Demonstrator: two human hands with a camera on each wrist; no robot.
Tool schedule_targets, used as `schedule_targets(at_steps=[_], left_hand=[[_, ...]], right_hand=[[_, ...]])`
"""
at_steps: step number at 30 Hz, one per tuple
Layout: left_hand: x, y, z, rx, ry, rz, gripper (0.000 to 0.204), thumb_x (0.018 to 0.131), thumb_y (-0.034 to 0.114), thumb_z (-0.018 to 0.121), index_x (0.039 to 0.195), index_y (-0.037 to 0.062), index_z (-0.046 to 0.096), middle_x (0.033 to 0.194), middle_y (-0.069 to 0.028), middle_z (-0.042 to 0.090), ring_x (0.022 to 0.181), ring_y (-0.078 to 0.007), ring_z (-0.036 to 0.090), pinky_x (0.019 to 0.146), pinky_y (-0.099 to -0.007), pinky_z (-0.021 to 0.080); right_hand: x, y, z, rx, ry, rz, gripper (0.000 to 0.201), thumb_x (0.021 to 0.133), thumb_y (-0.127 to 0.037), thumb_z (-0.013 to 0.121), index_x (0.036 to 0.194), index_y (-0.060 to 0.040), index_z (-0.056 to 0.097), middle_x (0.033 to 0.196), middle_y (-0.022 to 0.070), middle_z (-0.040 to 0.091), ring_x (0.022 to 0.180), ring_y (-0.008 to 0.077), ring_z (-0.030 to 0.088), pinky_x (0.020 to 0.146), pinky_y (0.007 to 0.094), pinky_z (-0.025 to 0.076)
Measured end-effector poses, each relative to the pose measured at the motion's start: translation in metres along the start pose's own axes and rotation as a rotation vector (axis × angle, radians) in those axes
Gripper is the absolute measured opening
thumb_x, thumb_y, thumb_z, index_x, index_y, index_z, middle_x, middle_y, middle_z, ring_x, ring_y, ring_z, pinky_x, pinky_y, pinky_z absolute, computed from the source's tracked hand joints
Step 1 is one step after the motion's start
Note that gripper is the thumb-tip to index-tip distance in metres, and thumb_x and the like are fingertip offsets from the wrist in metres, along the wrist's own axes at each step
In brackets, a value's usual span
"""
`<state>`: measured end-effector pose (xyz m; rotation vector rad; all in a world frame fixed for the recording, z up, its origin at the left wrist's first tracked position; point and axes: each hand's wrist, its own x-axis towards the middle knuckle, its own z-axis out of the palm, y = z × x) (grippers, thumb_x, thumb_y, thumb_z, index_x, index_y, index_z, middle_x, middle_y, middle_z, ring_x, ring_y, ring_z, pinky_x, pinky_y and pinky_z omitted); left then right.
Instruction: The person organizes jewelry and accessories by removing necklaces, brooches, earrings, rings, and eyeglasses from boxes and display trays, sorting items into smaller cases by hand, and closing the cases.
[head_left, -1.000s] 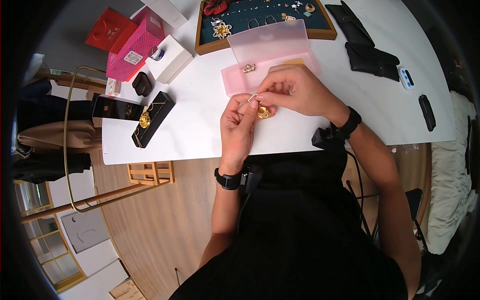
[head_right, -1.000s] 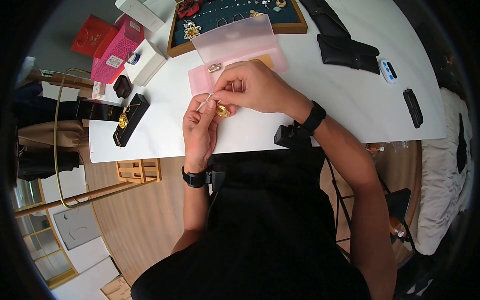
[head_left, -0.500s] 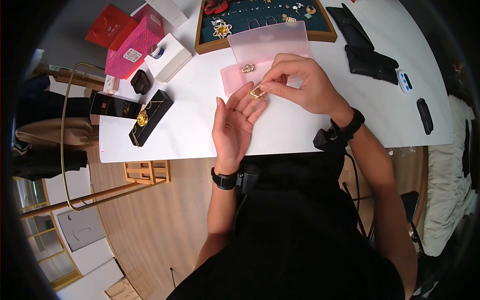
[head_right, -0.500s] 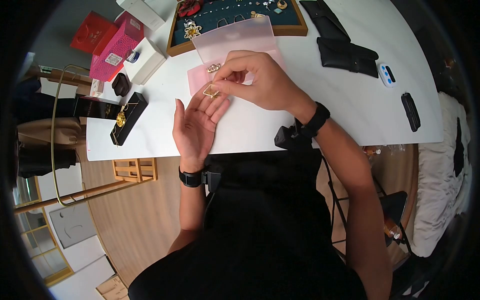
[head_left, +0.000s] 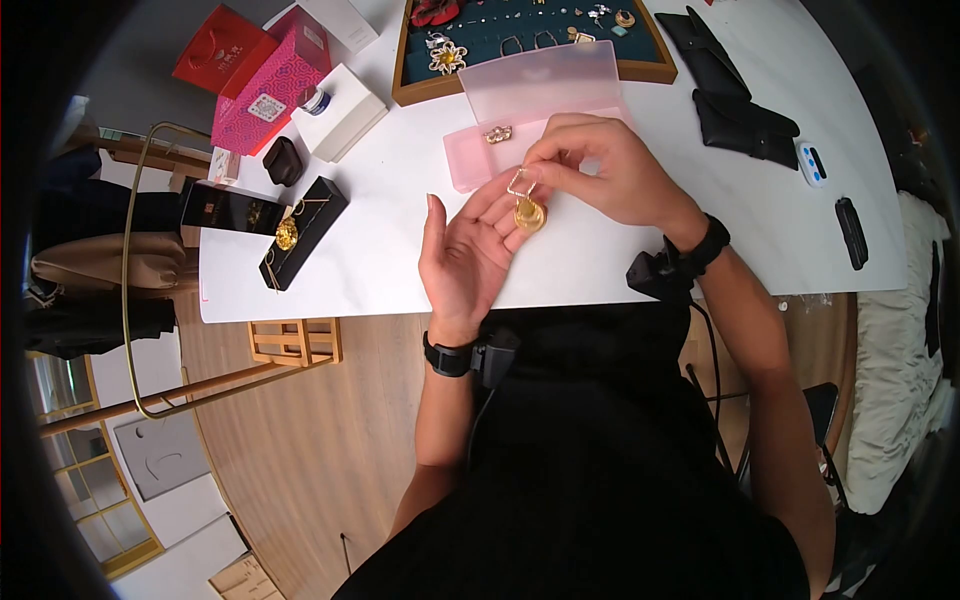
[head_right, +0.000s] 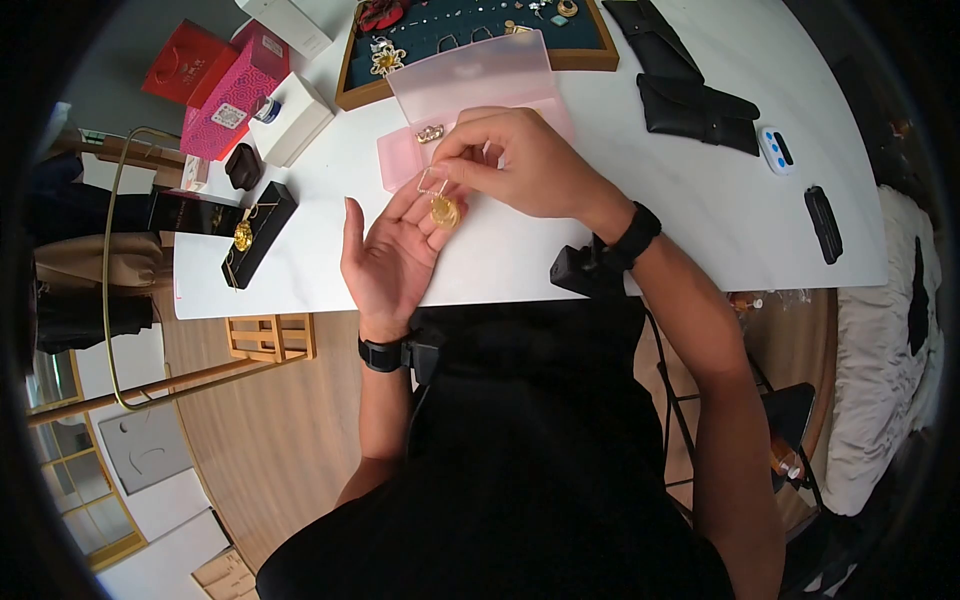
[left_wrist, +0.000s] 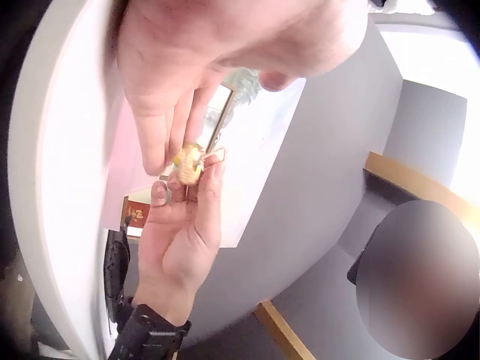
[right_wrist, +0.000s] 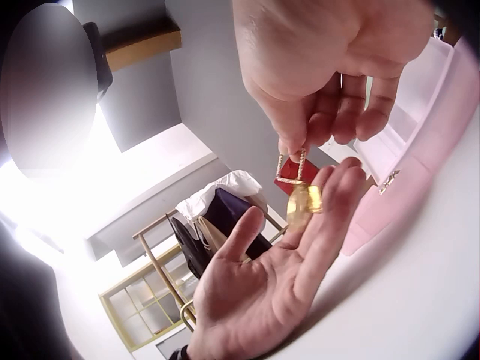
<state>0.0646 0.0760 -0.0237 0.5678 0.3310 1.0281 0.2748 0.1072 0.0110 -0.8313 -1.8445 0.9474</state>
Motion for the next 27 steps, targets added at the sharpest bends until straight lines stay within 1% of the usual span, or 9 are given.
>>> schedule_targets(at_steps=[5, 7, 16, 19, 20, 21, 22, 24, 27], left_hand=[[0.000, 0.002, 0.003, -0.005, -0.013, -0.042, 0.090, 0.102, 0.062, 0.025, 0.141, -0.0190, 0.036, 0.144, -0.0387, 0.041, 0.138, -0.0474, 0.040, 0.118, -0.0479, 0.032], [0.000, 0.001, 0.002, -0.016, 0.002, -0.039, 0.091, 0.102, 0.062, 0.024, 0.140, -0.0194, 0.036, 0.144, -0.0394, 0.040, 0.139, -0.0481, 0.039, 0.118, -0.0480, 0.032], [0.001, 0.001, -0.008, -0.063, -0.042, -0.047, 0.084, 0.104, 0.057, 0.023, 0.139, -0.0181, 0.040, 0.142, -0.0409, 0.042, 0.135, -0.0483, 0.044, 0.116, -0.0483, 0.035], [0.003, 0.000, -0.019, -0.055, -0.133, -0.063, 0.071, 0.107, 0.047, 0.028, 0.139, -0.0149, 0.042, 0.135, -0.0380, 0.050, 0.129, -0.0445, 0.052, 0.113, -0.0474, 0.041], [0.001, 0.000, -0.013, 0.116, -0.048, -0.040, 0.058, 0.106, 0.036, 0.036, 0.139, -0.0122, 0.044, 0.132, -0.0334, 0.054, 0.124, -0.0402, 0.056, 0.110, -0.0460, 0.044], [0.001, -0.001, -0.007, 0.288, 0.038, -0.016, 0.047, 0.106, 0.025, 0.045, 0.139, -0.0095, 0.045, 0.128, -0.0288, 0.058, 0.120, -0.0360, 0.061, 0.108, -0.0445, 0.047], [0.001, -0.006, -0.001, 0.287, 0.038, -0.017, 0.047, 0.106, 0.025, 0.045, 0.139, -0.0095, 0.045, 0.128, -0.0288, 0.058, 0.120, -0.0360, 0.061, 0.108, -0.0445, 0.047], [0.002, -0.015, 0.009, 0.540, 0.133, 0.275, 0.044, 0.093, -0.003, 0.063, 0.135, -0.0048, 0.049, 0.119, -0.0183, 0.065, 0.115, -0.0246, 0.063, 0.103, -0.0377, 0.052], [0.002, -0.018, 0.005, 0.690, 0.132, 0.380, 0.047, 0.089, -0.011, 0.065, 0.133, -0.0037, 0.052, 0.118, -0.0132, 0.065, 0.115, -0.0205, 0.062, 0.100, -0.0342, 0.053]], right_hand=[[0.000, 0.011, 0.000, -0.089, 0.082, 0.055, 0.010, 0.092, -0.004, 0.067, 0.097, 0.0037, 0.070, 0.088, 0.0046, 0.063, 0.076, 0.0089, 0.060, 0.068, 0.0231, 0.050], [0.001, 0.013, 0.003, 0.015, 0.152, 0.066, 0.014, 0.090, -0.013, 0.072, 0.092, 0.0008, 0.072, 0.086, 0.0056, 0.066, 0.072, 0.0122, 0.061, 0.065, 0.0258, 0.048], [0.000, 0.014, 0.003, -0.005, 0.159, 0.081, 0.015, 0.089, -0.013, 0.073, 0.091, 0.0014, 0.072, 0.085, 0.0059, 0.067, 0.071, 0.0106, 0.060, 0.065, 0.0254, 0.048], [0.000, 0.014, 0.004, 0.021, 0.170, 0.081, 0.015, 0.089, -0.014, 0.074, 0.089, 0.0010, 0.072, 0.083, 0.0045, 0.068, 0.071, 0.0092, 0.060, 0.065, 0.0246, 0.048], [0.000, 0.014, 0.003, 0.022, 0.170, 0.082, 0.015, 0.089, -0.014, 0.074, 0.089, 0.0010, 0.072, 0.083, 0.0045, 0.068, 0.071, 0.0092, 0.060, 0.065, 0.0246, 0.048], [0.000, 0.013, 0.002, 0.088, 0.093, 0.107, 0.013, 0.092, -0.010, 0.071, 0.091, 0.0025, 0.070, 0.086, 0.0037, 0.067, 0.075, 0.0079, 0.061, 0.067, 0.0239, 0.050], [0.000, 0.012, 0.001, 0.153, 0.016, 0.131, 0.011, 0.094, -0.007, 0.069, 0.093, 0.0040, 0.068, 0.088, 0.0030, 0.066, 0.079, 0.0066, 0.061, 0.070, 0.0232, 0.051], [-0.001, 0.010, 0.003, 0.203, 0.002, 0.147, 0.012, 0.094, -0.008, 0.069, 0.093, 0.0036, 0.068, 0.088, 0.0034, 0.067, 0.079, 0.0068, 0.062, 0.070, 0.0229, 0.051], [-0.001, 0.009, 0.004, 0.269, -0.037, 0.184, 0.012, 0.095, -0.009, 0.068, 0.094, 0.0029, 0.068, 0.088, 0.0037, 0.068, 0.079, 0.0070, 0.062, 0.069, 0.0223, 0.050]])
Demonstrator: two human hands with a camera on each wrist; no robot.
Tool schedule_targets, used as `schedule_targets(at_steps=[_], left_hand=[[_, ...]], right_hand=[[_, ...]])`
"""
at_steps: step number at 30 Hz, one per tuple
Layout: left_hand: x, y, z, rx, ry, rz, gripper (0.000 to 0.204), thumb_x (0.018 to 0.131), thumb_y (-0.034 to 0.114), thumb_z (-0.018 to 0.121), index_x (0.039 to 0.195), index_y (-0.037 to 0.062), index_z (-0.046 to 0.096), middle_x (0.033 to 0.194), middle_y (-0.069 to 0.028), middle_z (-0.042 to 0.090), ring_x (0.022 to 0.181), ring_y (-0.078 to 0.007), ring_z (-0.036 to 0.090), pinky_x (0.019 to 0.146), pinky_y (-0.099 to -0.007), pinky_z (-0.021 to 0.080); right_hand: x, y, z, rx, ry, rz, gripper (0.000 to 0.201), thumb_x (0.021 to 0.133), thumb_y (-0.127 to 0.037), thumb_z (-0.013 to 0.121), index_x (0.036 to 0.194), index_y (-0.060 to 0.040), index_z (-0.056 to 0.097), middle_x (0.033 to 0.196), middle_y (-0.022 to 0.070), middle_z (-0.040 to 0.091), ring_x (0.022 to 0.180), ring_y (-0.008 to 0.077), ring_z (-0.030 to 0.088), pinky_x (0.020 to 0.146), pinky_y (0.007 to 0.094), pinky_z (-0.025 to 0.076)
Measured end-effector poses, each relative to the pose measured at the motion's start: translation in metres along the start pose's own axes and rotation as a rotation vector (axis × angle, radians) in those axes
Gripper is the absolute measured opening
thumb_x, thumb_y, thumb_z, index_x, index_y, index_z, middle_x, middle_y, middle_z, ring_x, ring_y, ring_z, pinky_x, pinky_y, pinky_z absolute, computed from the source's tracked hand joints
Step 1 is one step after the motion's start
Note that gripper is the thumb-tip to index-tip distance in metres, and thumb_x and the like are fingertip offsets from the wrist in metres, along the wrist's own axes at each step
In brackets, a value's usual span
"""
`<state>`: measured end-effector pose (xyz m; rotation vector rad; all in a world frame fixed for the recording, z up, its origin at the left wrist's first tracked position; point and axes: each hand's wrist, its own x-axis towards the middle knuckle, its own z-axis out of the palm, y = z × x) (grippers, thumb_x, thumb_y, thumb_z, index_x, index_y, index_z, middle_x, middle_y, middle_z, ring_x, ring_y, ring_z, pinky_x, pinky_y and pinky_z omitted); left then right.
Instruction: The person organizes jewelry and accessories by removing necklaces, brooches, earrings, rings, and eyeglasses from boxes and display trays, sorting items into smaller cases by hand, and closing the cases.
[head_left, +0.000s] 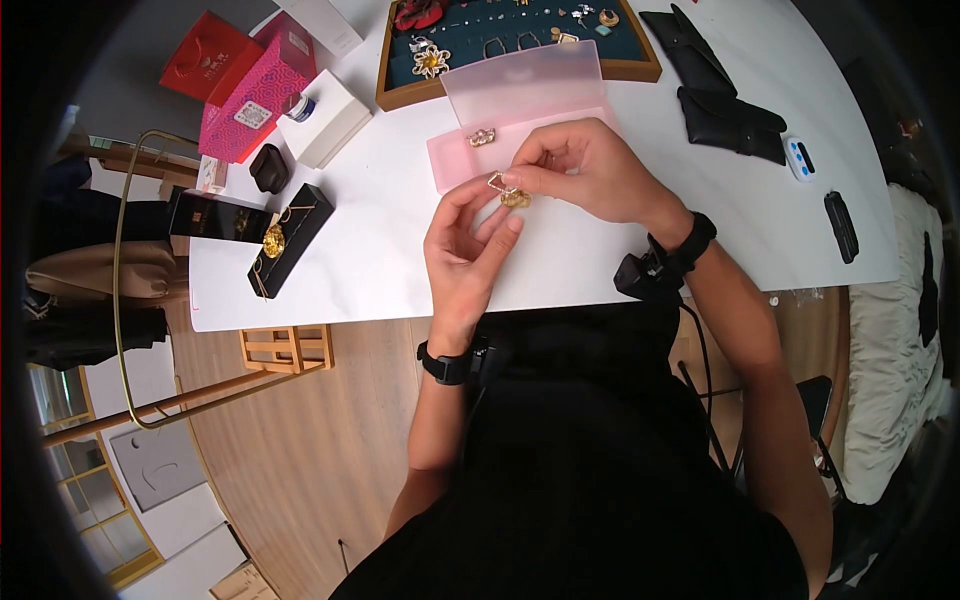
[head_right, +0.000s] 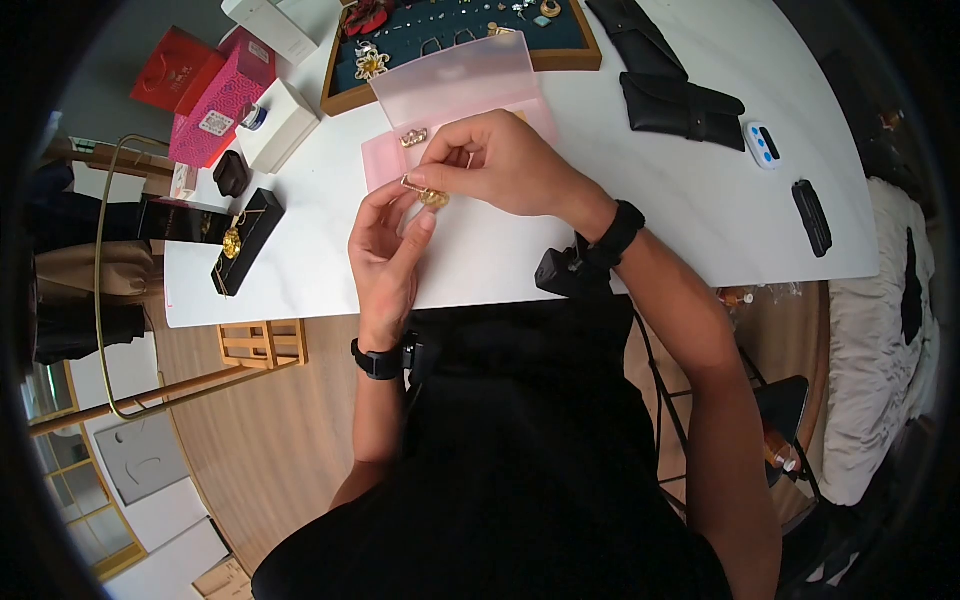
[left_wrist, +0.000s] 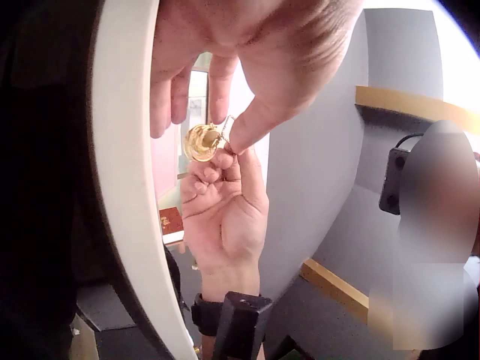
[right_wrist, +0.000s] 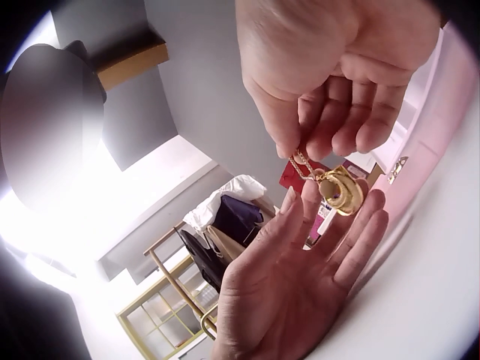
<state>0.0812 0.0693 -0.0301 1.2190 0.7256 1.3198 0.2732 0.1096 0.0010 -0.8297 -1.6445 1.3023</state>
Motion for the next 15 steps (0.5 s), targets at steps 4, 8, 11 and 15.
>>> schedule_targets(at_steps=[4, 8, 11, 15], left_hand=[[-0.002, -0.001, -0.004, -0.038, -0.022, -0.077, 0.038, 0.092, -0.007, 0.064, 0.129, -0.0043, 0.054, 0.114, -0.0131, 0.067, 0.114, -0.0202, 0.063, 0.098, -0.0334, 0.053], [-0.001, -0.001, -0.006, -0.081, -0.083, -0.202, 0.019, 0.105, 0.012, 0.049, 0.114, -0.0018, 0.057, 0.085, -0.0067, 0.060, 0.086, -0.0199, 0.063, 0.083, -0.0338, 0.053], [0.000, 0.001, -0.013, -0.302, -0.152, -0.284, 0.030, 0.108, 0.026, 0.041, 0.096, 0.0019, 0.055, 0.072, -0.0024, 0.048, 0.068, -0.0162, 0.052, 0.070, -0.0319, 0.050], [0.000, 0.010, -0.015, -0.385, -0.302, -0.447, 0.032, 0.105, 0.026, 0.038, 0.079, 0.0081, 0.045, 0.065, 0.0004, 0.036, 0.057, -0.0135, 0.039, 0.059, -0.0318, 0.045]], right_hand=[[-0.003, -0.009, 0.005, 0.039, -0.073, 0.047, 0.011, 0.096, -0.008, 0.067, 0.095, 0.0021, 0.069, 0.085, 0.0041, 0.069, 0.077, 0.0069, 0.062, 0.067, 0.0220, 0.049], [-0.003, -0.004, 0.004, 0.088, -0.171, 0.059, 0.011, 0.096, -0.007, 0.065, 0.100, 0.0015, 0.070, 0.089, 0.0038, 0.069, 0.081, 0.0067, 0.061, 0.069, 0.0227, 0.049], [-0.002, -0.003, 0.006, -0.047, -0.089, -0.075, 0.013, 0.096, -0.007, 0.065, 0.105, 0.0008, 0.071, 0.091, 0.0021, 0.067, 0.083, 0.0066, 0.060, 0.070, 0.0234, 0.048], [-0.003, -0.010, 0.008, -0.088, -0.096, -0.084, 0.014, 0.094, -0.008, 0.068, 0.106, -0.0034, 0.074, 0.088, 0.0004, 0.063, 0.081, 0.0078, 0.058, 0.069, 0.0235, 0.047]])
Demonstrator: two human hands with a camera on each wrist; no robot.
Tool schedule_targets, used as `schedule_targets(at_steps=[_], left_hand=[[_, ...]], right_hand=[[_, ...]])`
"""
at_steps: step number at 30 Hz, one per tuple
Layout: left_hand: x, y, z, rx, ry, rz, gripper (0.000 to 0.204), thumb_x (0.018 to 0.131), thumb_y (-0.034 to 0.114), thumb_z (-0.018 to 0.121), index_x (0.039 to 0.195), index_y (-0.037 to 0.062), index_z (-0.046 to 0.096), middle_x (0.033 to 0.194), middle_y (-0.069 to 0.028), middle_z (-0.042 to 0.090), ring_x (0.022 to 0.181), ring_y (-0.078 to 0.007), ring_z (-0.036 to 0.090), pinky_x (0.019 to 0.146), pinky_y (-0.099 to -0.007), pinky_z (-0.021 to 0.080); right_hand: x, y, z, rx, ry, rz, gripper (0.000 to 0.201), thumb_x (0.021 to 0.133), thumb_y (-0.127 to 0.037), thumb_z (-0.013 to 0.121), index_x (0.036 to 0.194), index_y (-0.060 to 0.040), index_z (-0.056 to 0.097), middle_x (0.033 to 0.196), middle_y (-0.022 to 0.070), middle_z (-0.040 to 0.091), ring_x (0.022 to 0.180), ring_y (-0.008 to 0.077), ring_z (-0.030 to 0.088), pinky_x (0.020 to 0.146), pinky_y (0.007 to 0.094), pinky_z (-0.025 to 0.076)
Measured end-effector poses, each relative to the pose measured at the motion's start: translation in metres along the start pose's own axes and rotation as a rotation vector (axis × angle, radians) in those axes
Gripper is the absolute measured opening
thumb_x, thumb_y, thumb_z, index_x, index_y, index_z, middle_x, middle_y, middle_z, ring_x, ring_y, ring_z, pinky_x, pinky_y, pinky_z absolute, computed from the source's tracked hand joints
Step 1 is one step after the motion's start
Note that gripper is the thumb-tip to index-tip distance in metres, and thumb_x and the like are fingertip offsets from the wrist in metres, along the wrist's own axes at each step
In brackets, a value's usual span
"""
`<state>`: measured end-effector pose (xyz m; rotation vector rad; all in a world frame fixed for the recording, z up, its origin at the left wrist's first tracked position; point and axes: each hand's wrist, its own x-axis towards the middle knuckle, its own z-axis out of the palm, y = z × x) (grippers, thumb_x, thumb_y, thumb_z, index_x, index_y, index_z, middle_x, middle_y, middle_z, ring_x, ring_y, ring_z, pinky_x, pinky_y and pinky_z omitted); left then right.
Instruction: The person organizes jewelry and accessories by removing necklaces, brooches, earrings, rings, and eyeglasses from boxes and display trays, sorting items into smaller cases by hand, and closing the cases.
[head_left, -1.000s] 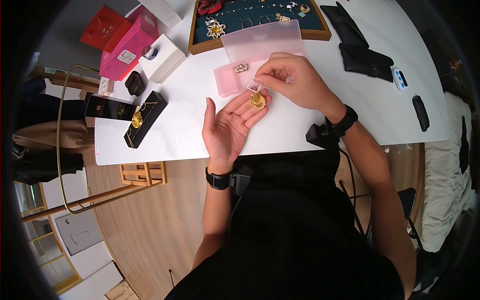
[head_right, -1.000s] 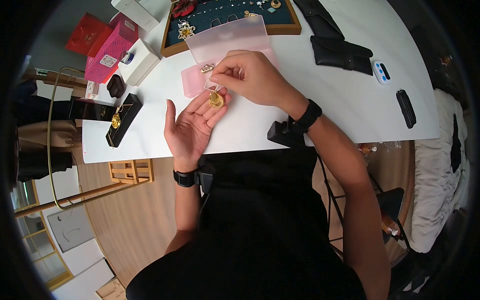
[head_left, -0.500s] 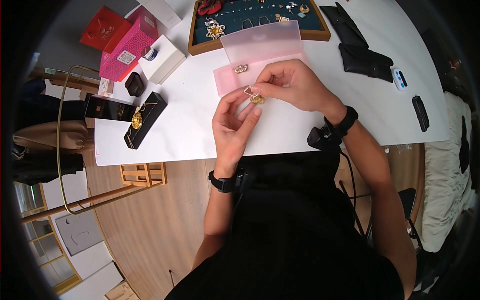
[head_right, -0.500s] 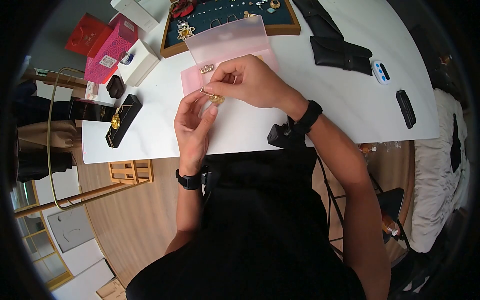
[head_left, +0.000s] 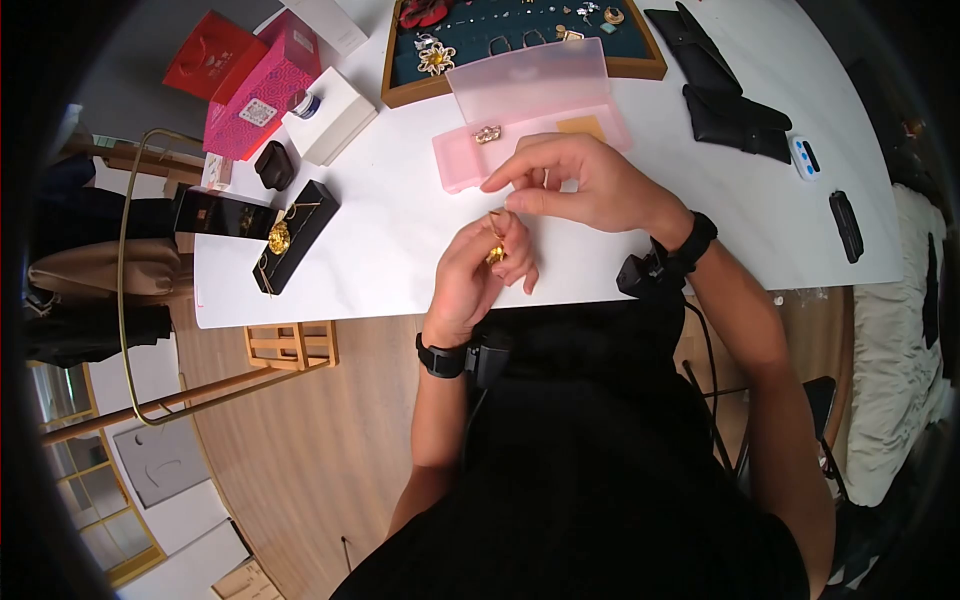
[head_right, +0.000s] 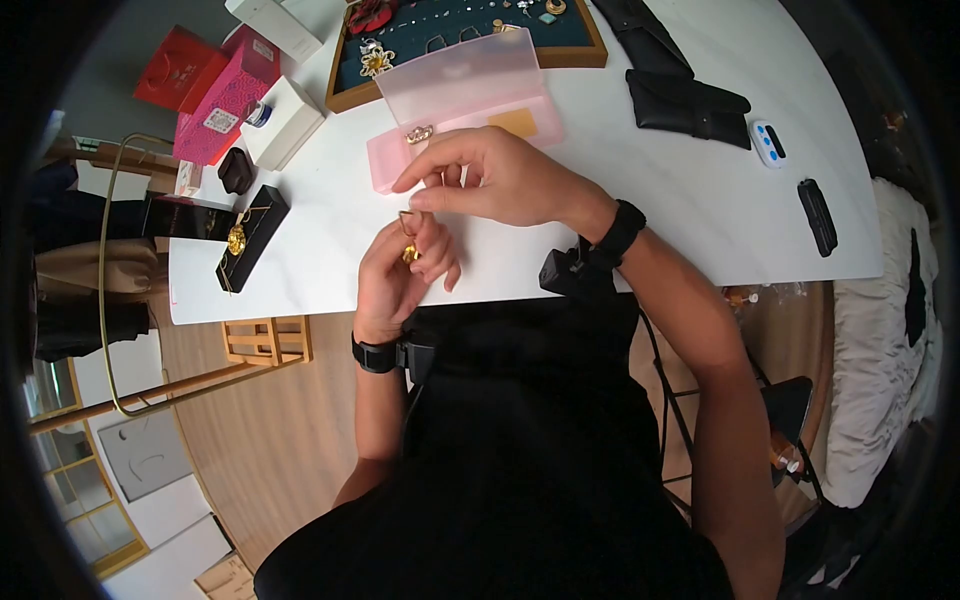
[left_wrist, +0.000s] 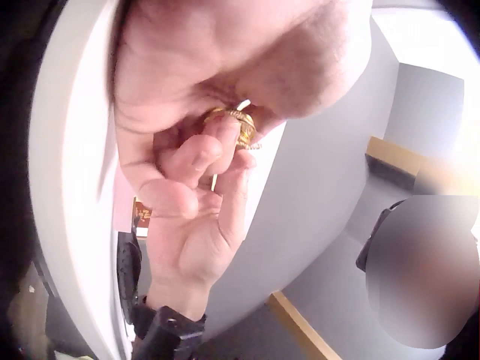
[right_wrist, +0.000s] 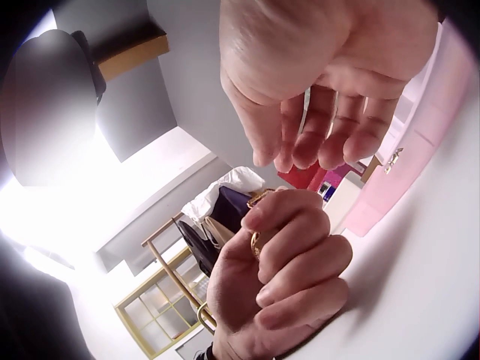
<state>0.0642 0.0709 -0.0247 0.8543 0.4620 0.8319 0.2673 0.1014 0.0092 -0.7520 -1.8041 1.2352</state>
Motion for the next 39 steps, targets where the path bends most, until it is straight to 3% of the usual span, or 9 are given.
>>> schedule_targets(at_steps=[5, 8, 10, 11, 14, 21, 23, 33, 39], left_hand=[[0.001, 0.002, -0.005, 0.044, -0.084, -0.098, 0.026, 0.101, 0.020, 0.039, 0.078, 0.0085, 0.043, 0.060, 0.0023, 0.032, 0.053, -0.0123, 0.035, 0.052, -0.0325, 0.043], [0.003, 0.001, -0.005, -0.033, -0.228, -0.136, 0.032, 0.101, 0.026, 0.037, 0.088, 0.0013, 0.053, 0.066, -0.0058, 0.048, 0.061, -0.0195, 0.050, 0.065, -0.0384, 0.052], [0.002, 0.000, 0.010, -0.164, 0.032, -0.026, 0.048, 0.100, 0.029, 0.034, 0.115, -0.0093, 0.059, 0.094, -0.0217, 0.065, 0.089, -0.0315, 0.066, 0.091, -0.0476, 0.053], [0.002, -0.001, 0.007, -0.163, 0.032, -0.026, 0.048, 0.100, 0.029, 0.034, 0.115, -0.0093, 0.059, 0.094, -0.0217, 0.065, 0.089, -0.0315, 0.066, 0.091, -0.0476, 0.053], [0.005, 0.000, -0.003, -0.238, -0.053, -0.025, 0.071, 0.104, 0.044, 0.020, 0.133, -0.0138, 0.050, 0.124, -0.0341, 0.061, 0.123, -0.0447, 0.057, 0.109, -0.0505, 0.043], [0.004, 0.003, 0.001, -0.204, -0.025, -0.115, 0.083, 0.106, 0.054, 0.014, 0.135, -0.0158, 0.047, 0.117, -0.0339, 0.064, 0.114, -0.0435, 0.063, 0.105, -0.0467, 0.047], [0.006, 0.000, -0.007, -0.111, -0.225, -0.097, 0.077, 0.107, 0.048, 0.016, 0.136, -0.0167, 0.045, 0.117, -0.0344, 0.064, 0.111, -0.0415, 0.065, 0.101, -0.0464, 0.049], [0.003, 0.001, 0.001, -0.111, -0.067, -0.064, 0.063, 0.104, 0.034, 0.026, 0.138, -0.0172, 0.040, 0.128, -0.0330, 0.058, 0.112, -0.0425, 0.062, 0.101, -0.0501, 0.046], [0.004, -0.006, -0.004, -0.066, 0.029, 0.001, 0.046, 0.106, 0.022, 0.045, 0.134, -0.0143, 0.049, 0.122, -0.0228, 0.063, 0.098, -0.0266, 0.067, 0.091, -0.0401, 0.054]], right_hand=[[0.000, 0.001, -0.001, -0.087, -0.136, -0.003, 0.013, 0.091, -0.009, 0.072, 0.103, -0.0065, 0.074, 0.087, 0.0005, 0.063, 0.078, 0.0074, 0.058, 0.067, 0.0225, 0.046], [-0.001, 0.003, -0.002, -0.088, -0.159, -0.014, 0.010, 0.090, -0.009, 0.073, 0.099, -0.0043, 0.072, 0.086, -0.0002, 0.063, 0.076, 0.0063, 0.058, 0.065, 0.0218, 0.045], [-0.002, 0.002, 0.000, 0.107, -0.113, 0.067, 0.008, 0.091, -0.009, 0.072, 0.094, -0.0020, 0.069, 0.085, -0.0011, 0.063, 0.075, 0.0054, 0.058, 0.066, 0.0217, 0.046], [-0.001, 0.002, -0.001, 0.107, -0.113, 0.066, 0.008, 0.091, -0.009, 0.072, 0.094, -0.0020, 0.069, 0.085, -0.0011, 0.063, 0.075, 0.0054, 0.058, 0.066, 0.0217, 0.046], [0.001, 0.007, -0.003, 0.078, -0.030, 0.103, 0.009, 0.092, -0.008, 0.071, 0.094, 0.0002, 0.068, 0.084, -0.0005, 0.065, 0.074, 0.0048, 0.060, 0.066, 0.0212, 0.048], [0.002, 0.016, -0.004, 0.098, 0.120, 0.151, 0.010, 0.093, -0.008, 0.070, 0.093, 0.0013, 0.067, 0.083, 0.0020, 0.068, 0.073, 0.0038, 0.061, 0.065, 0.0197, 0.048], [0.002, 0.017, -0.002, 0.114, 0.102, 0.152, 0.010, 0.093, -0.008, 0.070, 0.093, 0.0013, 0.067, 0.083, 0.0017, 0.068, 0.073, 0.0039, 0.061, 0.065, 0.0200, 0.048], [0.004, 0.016, -0.003, 0.081, 0.162, 0.145, 0.011, 0.095, -0.009, 0.068, 0.094, 0.0014, 0.066, 0.084, 0.0016, 0.068, 0.074, 0.0040, 0.062, 0.066, 0.0202, 0.049], [0.004, 0.015, -0.003, 0.132, 0.238, 0.115, 0.015, 0.092, -0.012, 0.072, 0.094, 0.0023, 0.068, 0.082, 0.0028, 0.069, 0.072, 0.0045, 0.062, 0.063, 0.0201, 0.049]])
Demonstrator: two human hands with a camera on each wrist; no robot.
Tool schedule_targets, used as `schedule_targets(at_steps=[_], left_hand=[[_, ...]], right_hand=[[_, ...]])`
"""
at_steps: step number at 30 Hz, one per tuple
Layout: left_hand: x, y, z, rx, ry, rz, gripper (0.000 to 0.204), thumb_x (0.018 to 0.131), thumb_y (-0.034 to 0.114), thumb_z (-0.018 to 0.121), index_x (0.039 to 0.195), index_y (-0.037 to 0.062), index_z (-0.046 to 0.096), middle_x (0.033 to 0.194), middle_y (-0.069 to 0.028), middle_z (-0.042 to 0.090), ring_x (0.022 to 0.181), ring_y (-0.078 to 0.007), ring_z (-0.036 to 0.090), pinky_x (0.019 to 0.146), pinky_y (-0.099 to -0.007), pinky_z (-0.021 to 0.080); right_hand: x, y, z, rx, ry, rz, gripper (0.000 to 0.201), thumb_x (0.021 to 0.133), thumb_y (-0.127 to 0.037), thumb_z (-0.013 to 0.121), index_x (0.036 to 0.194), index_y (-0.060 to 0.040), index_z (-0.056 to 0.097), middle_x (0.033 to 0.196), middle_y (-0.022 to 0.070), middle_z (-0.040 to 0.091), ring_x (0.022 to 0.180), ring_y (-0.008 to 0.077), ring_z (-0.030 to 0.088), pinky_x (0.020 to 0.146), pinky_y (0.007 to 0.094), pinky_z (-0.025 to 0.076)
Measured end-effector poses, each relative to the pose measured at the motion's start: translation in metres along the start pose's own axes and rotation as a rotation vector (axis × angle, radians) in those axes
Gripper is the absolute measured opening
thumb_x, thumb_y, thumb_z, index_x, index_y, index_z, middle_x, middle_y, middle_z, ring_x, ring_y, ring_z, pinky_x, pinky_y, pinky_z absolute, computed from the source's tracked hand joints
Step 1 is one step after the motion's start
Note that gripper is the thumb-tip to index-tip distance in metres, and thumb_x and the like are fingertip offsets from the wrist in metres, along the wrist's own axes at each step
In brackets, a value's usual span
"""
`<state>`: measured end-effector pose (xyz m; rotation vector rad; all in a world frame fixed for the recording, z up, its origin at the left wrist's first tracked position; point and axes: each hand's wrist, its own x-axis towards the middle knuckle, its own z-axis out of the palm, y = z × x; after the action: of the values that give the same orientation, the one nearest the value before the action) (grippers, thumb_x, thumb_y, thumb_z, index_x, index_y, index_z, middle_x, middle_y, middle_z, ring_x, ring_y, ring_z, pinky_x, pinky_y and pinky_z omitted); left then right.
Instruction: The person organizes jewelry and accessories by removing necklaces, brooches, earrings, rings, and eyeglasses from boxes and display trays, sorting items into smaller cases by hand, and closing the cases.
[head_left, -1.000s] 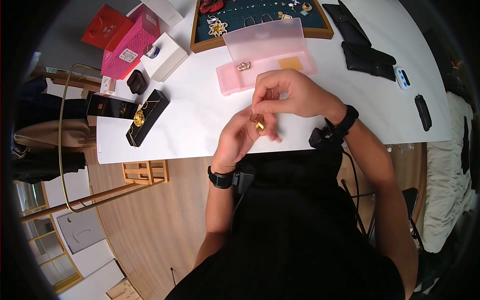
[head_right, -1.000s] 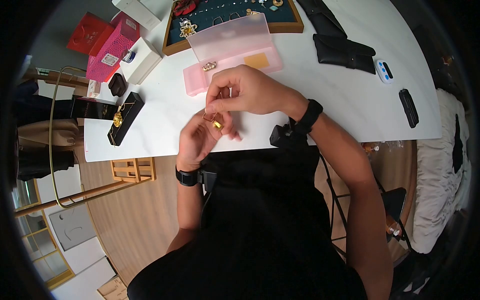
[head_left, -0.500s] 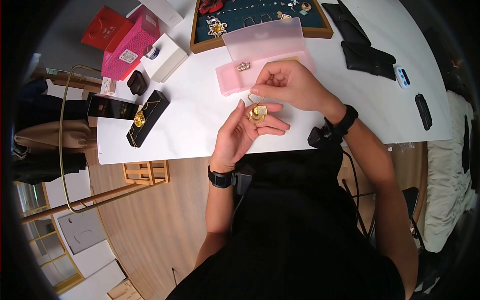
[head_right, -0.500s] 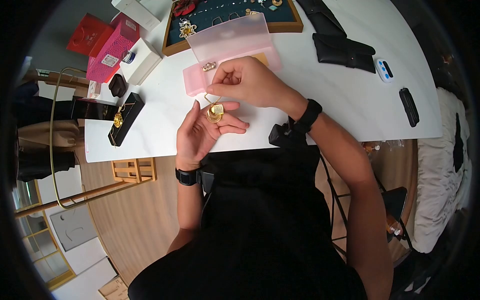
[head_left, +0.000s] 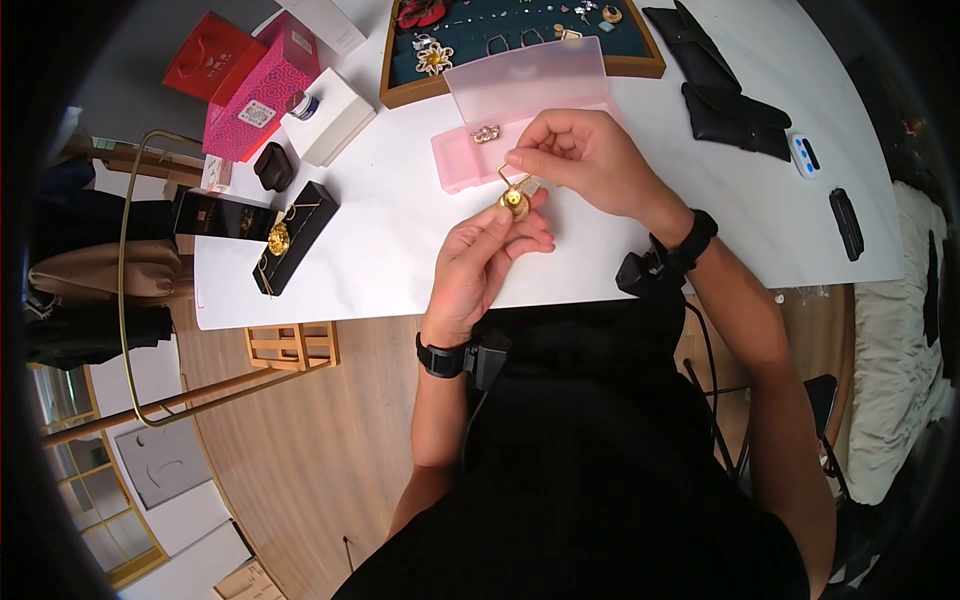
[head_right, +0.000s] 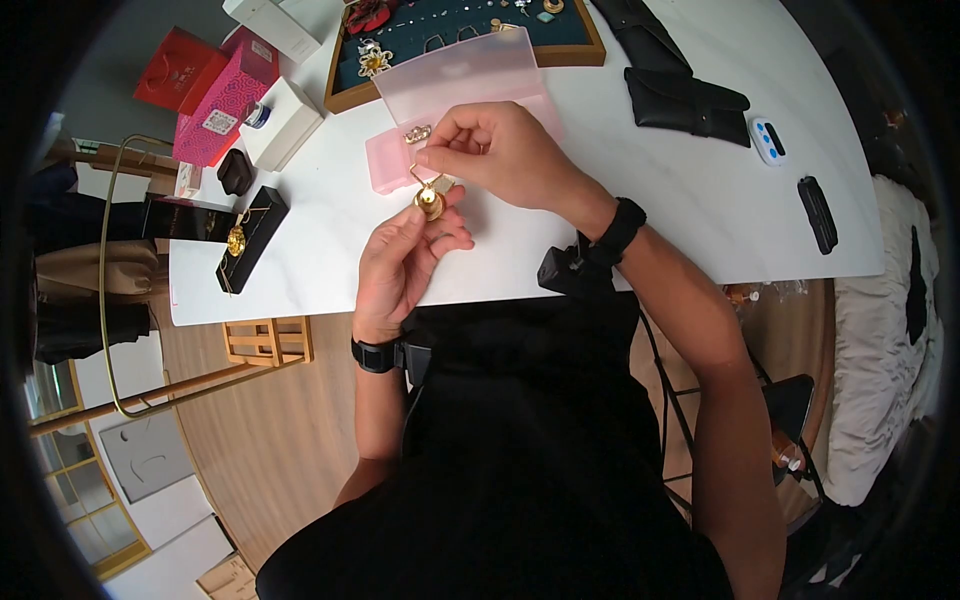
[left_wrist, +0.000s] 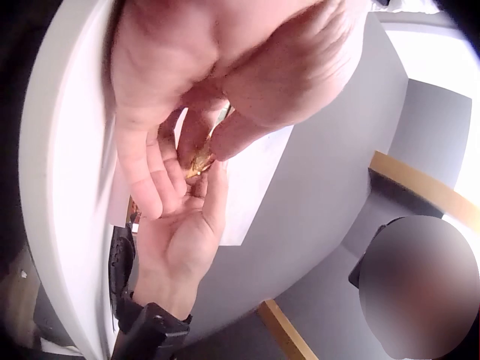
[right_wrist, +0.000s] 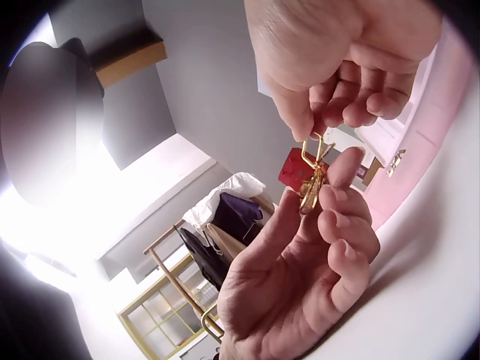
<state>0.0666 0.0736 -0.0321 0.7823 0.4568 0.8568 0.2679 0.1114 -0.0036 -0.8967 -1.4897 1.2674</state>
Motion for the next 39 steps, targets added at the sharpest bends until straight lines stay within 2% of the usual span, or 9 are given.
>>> schedule_targets(at_steps=[5, 14, 17, 24, 30, 32, 33, 35, 39], left_hand=[[-0.002, 0.000, -0.001, 0.095, 0.143, 0.098, 0.033, 0.104, 0.015, 0.053, 0.123, -0.0111, 0.061, 0.099, -0.0144, 0.070, 0.086, -0.0216, 0.068, 0.086, -0.0342, 0.056], [-0.002, 0.000, -0.004, 0.062, 0.120, 0.090, 0.034, 0.103, 0.017, 0.053, 0.121, -0.0113, 0.061, 0.096, -0.0155, 0.071, 0.084, -0.0228, 0.068, 0.084, -0.0330, 0.055], [-0.002, 0.001, 0.000, 0.052, 0.146, 0.092, 0.034, 0.103, 0.018, 0.052, 0.118, -0.0109, 0.062, 0.095, -0.0158, 0.070, 0.084, -0.0234, 0.068, 0.084, -0.0343, 0.055], [0.000, 0.001, 0.002, 0.043, 0.077, 0.148, 0.040, 0.107, 0.027, 0.043, 0.115, -0.0079, 0.060, 0.097, -0.0151, 0.068, 0.090, -0.0255, 0.066, 0.084, -0.0379, 0.054], [0.002, -0.007, -0.014, -0.060, -0.012, 0.216, 0.036, 0.107, 0.027, 0.042, 0.116, -0.0036, 0.058, 0.084, -0.0094, 0.058, 0.075, -0.0191, 0.057, 0.078, -0.0349, 0.052], [0.000, -0.004, 0.001, 0.136, 0.188, 0.343, 0.020, 0.098, 0.013, 0.062, 0.112, -0.0013, 0.061, 0.079, -0.0055, 0.057, 0.071, -0.0151, 0.055, 0.073, -0.0297, 0.051], [-0.002, 0.000, 0.009, 0.135, 0.183, 0.344, 0.020, 0.098, 0.013, 0.062, 0.112, -0.0013, 0.061, 0.079, -0.0055, 0.057, 0.071, -0.0151, 0.055, 0.073, -0.0297, 0.051], [-0.006, 0.013, 0.028, 0.983, 0.452, 0.598, 0.023, 0.086, 0.005, 0.076, 0.107, 0.0004, 0.068, 0.083, -0.0045, 0.059, 0.074, -0.0140, 0.054, 0.070, -0.0272, 0.049], [-0.015, 0.027, 0.041, 1.242, 0.435, 0.672, 0.016, 0.080, 0.004, 0.081, 0.094, -0.0001, 0.074, 0.090, -0.0073, 0.065, 0.080, -0.0141, 0.059, 0.068, -0.0265, 0.048]], right_hand=[[-0.001, -0.009, -0.003, -0.019, 0.025, 0.021, 0.016, 0.093, -0.013, 0.071, 0.096, 0.0025, 0.068, 0.084, 0.0025, 0.069, 0.074, 0.0041, 0.063, 0.065, 0.0197, 0.049], [-0.001, -0.008, -0.001, -0.024, 0.023, 0.033, 0.018, 0.094, -0.016, 0.071, 0.097, 0.0019, 0.069, 0.084, 0.0020, 0.069, 0.073, 0.0040, 0.062, 0.065, 0.0193, 0.048], [-0.001, -0.006, -0.002, -0.034, 0.023, 0.002, 0.015, 0.095, -0.018, 0.069, 0.095, -0.0030, 0.066, 0.081, -0.0029, 0.067, 0.067, 0.0002, 0.054, 0.055, 0.0188, 0.039], [-0.004, -0.016, -0.005, 0.044, 0.010, -0.049, 0.017, 0.095, -0.015, 0.069, 0.100, 0.0012, 0.069, 0.087, 0.0034, 0.070, 0.075, 0.0040, 0.061, 0.060, 0.0197, 0.046], [-0.003, -0.015, -0.007, 0.119, -0.026, -0.150, 0.012, 0.093, -0.008, 0.070, 0.099, 0.0022, 0.069, 0.089, 0.0048, 0.071, 0.079, 0.0071, 0.064, 0.071, 0.0206, 0.052], [-0.003, -0.016, -0.008, 0.130, -0.072, -0.167, 0.011, 0.092, -0.006, 0.071, 0.099, 0.0025, 0.069, 0.090, 0.0051, 0.071, 0.080, 0.0077, 0.065, 0.074, 0.0209, 0.053], [-0.004, -0.017, -0.008, 0.106, -0.107, -0.171, 0.010, 0.091, -0.006, 0.071, 0.097, 0.0020, 0.070, 0.088, 0.0043, 0.071, 0.079, 0.0069, 0.064, 0.072, 0.0205, 0.052], [-0.006, -0.019, -0.009, 0.084, -0.140, -0.173, 0.009, 0.091, -0.006, 0.072, 0.096, 0.0016, 0.070, 0.087, 0.0036, 0.071, 0.078, 0.0062, 0.064, 0.070, 0.0201, 0.051], [-0.008, -0.021, -0.005, 0.026, -0.256, -0.123, 0.008, 0.090, -0.008, 0.074, 0.092, -0.0008, 0.072, 0.083, 0.0011, 0.070, 0.074, 0.0037, 0.061, 0.064, 0.0191, 0.046]])
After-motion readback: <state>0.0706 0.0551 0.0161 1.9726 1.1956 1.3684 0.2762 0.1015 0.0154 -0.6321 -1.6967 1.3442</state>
